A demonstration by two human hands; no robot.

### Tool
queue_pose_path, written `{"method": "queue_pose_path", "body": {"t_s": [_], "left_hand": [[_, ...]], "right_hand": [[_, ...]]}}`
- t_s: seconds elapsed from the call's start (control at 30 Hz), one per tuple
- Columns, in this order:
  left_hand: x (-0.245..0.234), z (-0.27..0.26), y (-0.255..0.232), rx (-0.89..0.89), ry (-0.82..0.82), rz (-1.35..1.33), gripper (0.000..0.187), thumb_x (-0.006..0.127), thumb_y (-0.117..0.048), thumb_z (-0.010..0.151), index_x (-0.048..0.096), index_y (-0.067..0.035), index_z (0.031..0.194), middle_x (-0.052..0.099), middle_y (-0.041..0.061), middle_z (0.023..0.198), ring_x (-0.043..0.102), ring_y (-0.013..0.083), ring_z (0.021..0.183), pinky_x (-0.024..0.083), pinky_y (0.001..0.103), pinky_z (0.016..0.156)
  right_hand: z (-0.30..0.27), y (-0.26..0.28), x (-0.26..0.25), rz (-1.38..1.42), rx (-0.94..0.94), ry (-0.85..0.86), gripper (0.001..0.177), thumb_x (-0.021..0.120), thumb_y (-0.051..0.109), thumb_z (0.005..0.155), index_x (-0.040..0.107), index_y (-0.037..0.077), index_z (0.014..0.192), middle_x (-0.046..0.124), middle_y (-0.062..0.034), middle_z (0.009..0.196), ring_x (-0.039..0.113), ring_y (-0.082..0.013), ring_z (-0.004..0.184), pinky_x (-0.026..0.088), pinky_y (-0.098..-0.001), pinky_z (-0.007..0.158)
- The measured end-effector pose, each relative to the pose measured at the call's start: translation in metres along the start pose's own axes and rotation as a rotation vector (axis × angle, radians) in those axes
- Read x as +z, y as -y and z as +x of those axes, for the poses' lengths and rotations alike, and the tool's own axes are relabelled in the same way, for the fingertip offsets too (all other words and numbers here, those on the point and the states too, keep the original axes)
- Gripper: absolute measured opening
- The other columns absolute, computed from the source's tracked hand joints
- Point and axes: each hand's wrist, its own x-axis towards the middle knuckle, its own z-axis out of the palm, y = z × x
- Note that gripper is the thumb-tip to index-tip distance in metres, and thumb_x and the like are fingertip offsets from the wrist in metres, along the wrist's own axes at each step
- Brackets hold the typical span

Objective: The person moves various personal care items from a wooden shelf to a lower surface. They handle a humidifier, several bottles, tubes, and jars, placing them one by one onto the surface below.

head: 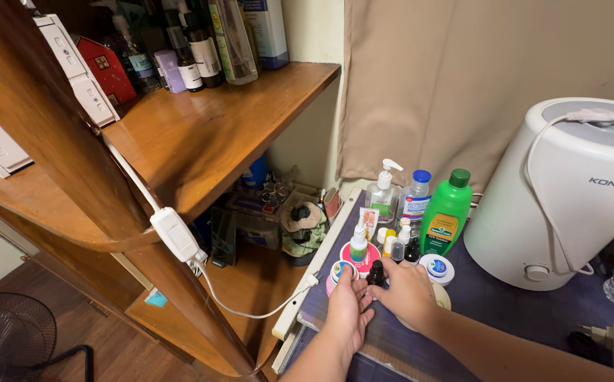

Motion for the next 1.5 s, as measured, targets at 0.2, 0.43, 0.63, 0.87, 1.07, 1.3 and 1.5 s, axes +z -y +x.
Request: {"method": "queue_pose_path", "body": {"t_s": [0.2, 0.43, 0.63, 0.87, 1.07, 1.3, 1.5], "left_hand": [[-0.004, -0.014, -0.018, -0.02, 0.098, -0.008, 0.089, 0.037, -0.068, 0.094, 0.049, 0.002, 0.149, 0.053, 0.015, 0.154, 0.048, 0.0285, 0.14, 0.033, 0.045, 0.117], [-0.013, -0.041, -0.044, -0.018, 0.207, -0.05, 0.088, 0.033, -0.068, 0.097, 0.048, 0.001, 0.15, 0.049, 0.016, 0.159, 0.046, 0.0293, 0.143, 0.033, 0.044, 0.117], [-0.009, -0.067, -0.072, 0.049, 0.325, -0.193, 0.086, 0.035, -0.065, 0.097, 0.052, 0.004, 0.147, 0.06, 0.017, 0.15, 0.057, 0.029, 0.135, 0.041, 0.042, 0.112], [0.007, -0.094, -0.107, 0.151, 0.366, -0.31, 0.085, 0.036, -0.062, 0.097, 0.051, 0.006, 0.145, 0.063, 0.022, 0.145, 0.061, 0.0312, 0.129, 0.047, 0.043, 0.108], [0.018, -0.117, -0.138, 0.236, 0.346, -0.354, 0.085, 0.037, -0.064, 0.097, 0.052, 0.005, 0.144, 0.063, 0.023, 0.143, 0.062, 0.0318, 0.129, 0.048, 0.043, 0.107], [0.031, -0.139, -0.19, 0.423, 0.389, -0.364, 0.083, 0.036, -0.062, 0.098, 0.05, 0.004, 0.145, 0.061, 0.023, 0.145, 0.06, 0.0317, 0.131, 0.047, 0.043, 0.108], [0.039, -0.157, -0.235, 0.594, 0.439, -0.348, 0.082, 0.034, -0.062, 0.099, 0.048, 0.004, 0.147, 0.058, 0.022, 0.148, 0.057, 0.0316, 0.135, 0.044, 0.043, 0.11]], "right_hand": [[-0.002, -0.003, -0.004, 0.31, 0.027, -0.125, 0.053, 0.089, 0.027, 0.064, 0.068, 0.011, 0.11, 0.075, -0.0103, 0.086, 0.072, -0.0264, 0.079, 0.057, -0.0397, 0.071], [0.001, 0.009, -0.03, 0.506, 0.026, -0.221, 0.044, 0.087, 0.017, 0.069, 0.067, 0.006, 0.106, 0.075, -0.0086, 0.086, 0.066, -0.018, 0.074, 0.056, -0.0315, 0.069], [0.016, 0.021, -0.049, 0.748, 0.079, -0.28, 0.032, 0.08, 0.014, 0.078, 0.069, 0.003, 0.105, 0.077, -0.0033, 0.094, 0.067, -0.0107, 0.077, 0.052, -0.0279, 0.064], [0.045, 0.023, -0.066, 1.178, 0.06, -0.236, 0.024, 0.069, 0.017, 0.095, 0.068, -0.001, 0.11, 0.074, -0.008, 0.098, 0.066, -0.0107, 0.088, 0.051, -0.0258, 0.074], [0.055, 0.05, -0.113, 1.442, 0.171, -0.146, 0.029, 0.056, 0.026, 0.098, 0.064, 0.001, 0.112, 0.072, -0.0124, 0.117, 0.068, -0.0201, 0.105, 0.059, -0.0395, 0.086], [0.077, 0.078, -0.157, 1.803, 0.121, -0.019, 0.05, 0.046, 0.043, 0.101, 0.052, 0.0, 0.124, 0.065, -0.0244, 0.132, 0.064, -0.0319, 0.118, 0.054, -0.05, 0.096], [0.107, 0.11, -0.189, 1.958, 0.077, 0.058, 0.061, 0.039, 0.055, 0.1, 0.05, 0.001, 0.126, 0.06, -0.027, 0.137, 0.062, -0.0349, 0.123, 0.051, -0.0512, 0.104]]}}
